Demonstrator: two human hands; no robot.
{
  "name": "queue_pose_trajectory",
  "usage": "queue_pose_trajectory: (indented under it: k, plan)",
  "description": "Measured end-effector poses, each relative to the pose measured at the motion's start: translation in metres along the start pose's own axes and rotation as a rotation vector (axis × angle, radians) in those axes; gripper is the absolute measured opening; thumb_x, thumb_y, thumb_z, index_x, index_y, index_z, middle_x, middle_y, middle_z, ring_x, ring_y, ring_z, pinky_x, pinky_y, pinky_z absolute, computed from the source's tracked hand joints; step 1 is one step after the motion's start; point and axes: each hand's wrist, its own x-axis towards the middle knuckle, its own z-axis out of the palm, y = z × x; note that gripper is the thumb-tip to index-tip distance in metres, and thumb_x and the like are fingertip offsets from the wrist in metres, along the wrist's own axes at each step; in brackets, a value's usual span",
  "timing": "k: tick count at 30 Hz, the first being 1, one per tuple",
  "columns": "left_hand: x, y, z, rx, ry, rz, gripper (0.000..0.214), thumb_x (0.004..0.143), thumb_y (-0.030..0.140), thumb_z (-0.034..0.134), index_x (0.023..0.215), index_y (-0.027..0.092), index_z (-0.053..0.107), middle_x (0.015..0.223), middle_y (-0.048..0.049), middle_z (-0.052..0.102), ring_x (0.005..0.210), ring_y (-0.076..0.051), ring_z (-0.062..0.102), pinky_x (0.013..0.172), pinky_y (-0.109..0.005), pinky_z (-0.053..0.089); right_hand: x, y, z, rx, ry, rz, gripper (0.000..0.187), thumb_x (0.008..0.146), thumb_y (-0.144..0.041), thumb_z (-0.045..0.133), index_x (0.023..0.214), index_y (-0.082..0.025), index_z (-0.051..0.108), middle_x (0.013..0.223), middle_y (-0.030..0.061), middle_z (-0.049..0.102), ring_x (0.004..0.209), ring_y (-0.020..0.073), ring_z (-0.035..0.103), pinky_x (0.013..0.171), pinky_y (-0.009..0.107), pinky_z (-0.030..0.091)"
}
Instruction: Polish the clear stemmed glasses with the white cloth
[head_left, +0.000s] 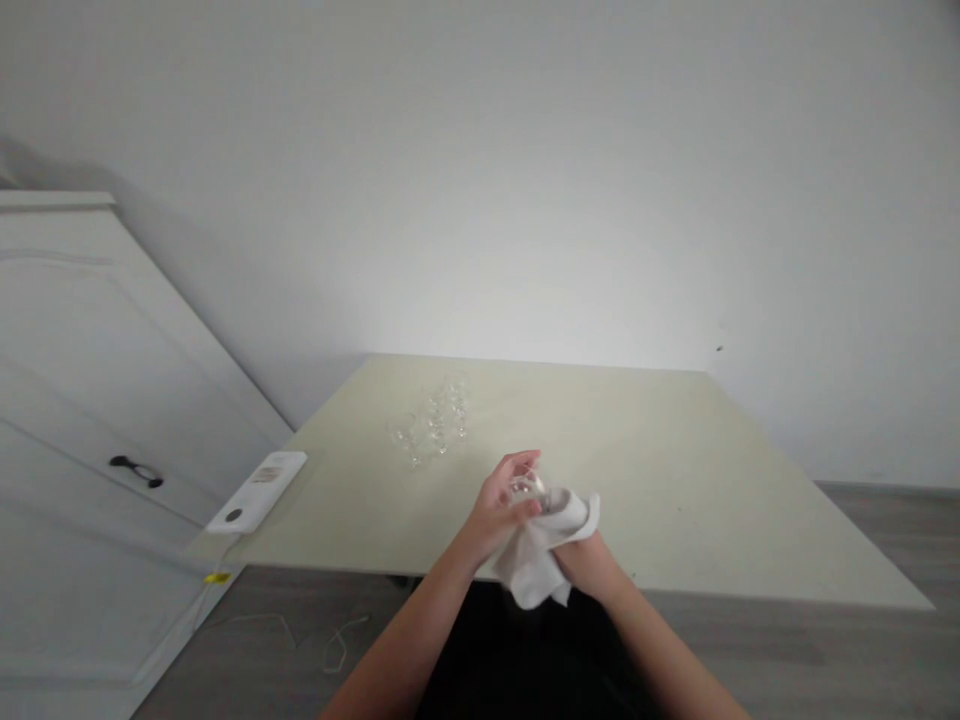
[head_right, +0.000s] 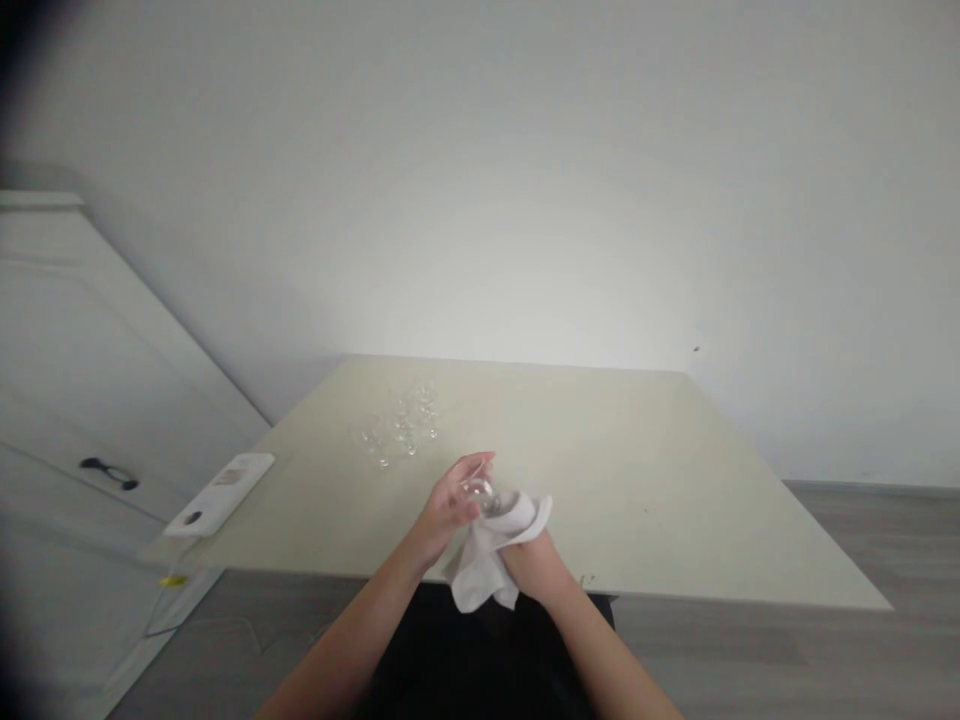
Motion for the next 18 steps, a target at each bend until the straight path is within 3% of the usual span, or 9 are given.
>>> queue_pose_trajectory:
  k: [3, 6, 8, 10, 14, 16, 18]
  plan:
    - [0.001, -0.002, -0.002, 0.008, 0.048, -0.017, 0.082, 0.055, 0.05, 0.085, 0.123, 0.017, 0.054, 0.103, -0.0091, 0.063, 0.093, -0.021, 0.061, 0.08, -0.032, 0.047, 0.0, 0.003, -0.002, -0.103, -0.036, -0.047, 0.025, 0.082, -0.038, 0.062, 0.098, -0.02, 0.07, 0.105, 0.0095, 0.07, 0.103, 0.0261, 0.063, 0.105, 0.043, 0.04]
    - [-0.002, -0.004, -0.002, -0.133, -0.085, -0.036, 0.084, 0.055, 0.06, 0.081, 0.122, 0.018, 0.053, 0.106, -0.0127, 0.065, 0.095, -0.025, 0.062, 0.082, -0.036, 0.048, -0.005, 0.0, -0.003, 0.002, -0.145, 0.029, 0.029, 0.084, -0.038, 0.06, 0.104, -0.019, 0.068, 0.107, 0.0092, 0.07, 0.102, 0.0252, 0.063, 0.099, 0.039, 0.046]
    - [-0.003, -0.006, -0.002, -0.152, -0.125, -0.034, 0.077, 0.061, 0.063, 0.076, 0.12, 0.018, 0.054, 0.112, -0.0143, 0.064, 0.098, -0.025, 0.062, 0.086, -0.039, 0.047, -0.006, -0.002, -0.004, 0.026, -0.124, 0.056, 0.031, 0.084, -0.038, 0.06, 0.108, -0.02, 0.067, 0.109, 0.0093, 0.07, 0.104, 0.0262, 0.063, 0.099, 0.039, 0.046]
    - [-0.003, -0.009, -0.001, -0.056, -0.081, -0.028, 0.072, 0.065, 0.057, 0.076, 0.122, 0.018, 0.056, 0.115, -0.013, 0.061, 0.102, -0.024, 0.06, 0.089, -0.037, 0.046, -0.004, -0.002, -0.004, -0.011, -0.074, 0.014, 0.032, 0.086, -0.037, 0.056, 0.112, -0.021, 0.066, 0.112, 0.01, 0.068, 0.108, 0.0265, 0.061, 0.103, 0.042, 0.042]
    - [0.0, -0.016, -0.001, 0.083, 0.031, -0.04, 0.076, 0.059, 0.043, 0.085, 0.124, 0.018, 0.054, 0.104, -0.0071, 0.062, 0.093, -0.019, 0.06, 0.083, -0.031, 0.046, 0.0, 0.002, -0.004, -0.053, -0.059, -0.076, 0.034, 0.089, -0.036, 0.053, 0.118, -0.022, 0.064, 0.12, 0.0107, 0.065, 0.114, 0.0254, 0.058, 0.109, 0.044, 0.034]
    - [-0.001, -0.018, 0.0, 0.002, 0.004, -0.051, 0.074, 0.058, 0.044, 0.085, 0.12, 0.018, 0.055, 0.101, -0.0066, 0.063, 0.088, -0.018, 0.061, 0.079, -0.031, 0.047, -0.004, 0.006, -0.005, 0.063, -0.099, -0.01, 0.035, 0.086, -0.038, 0.057, 0.116, -0.022, 0.064, 0.116, 0.0096, 0.067, 0.109, 0.0245, 0.061, 0.105, 0.041, 0.04]
    - [-0.003, -0.017, 0.002, -0.098, -0.097, -0.065, 0.072, 0.056, 0.049, 0.085, 0.115, 0.018, 0.057, 0.102, -0.0078, 0.065, 0.088, -0.019, 0.063, 0.08, -0.033, 0.048, -0.012, 0.012, -0.005, 0.225, -0.137, 0.136, 0.033, 0.083, -0.043, 0.06, 0.107, -0.022, 0.068, 0.1, 0.0073, 0.071, 0.09, 0.0227, 0.066, 0.088, 0.037, 0.051]
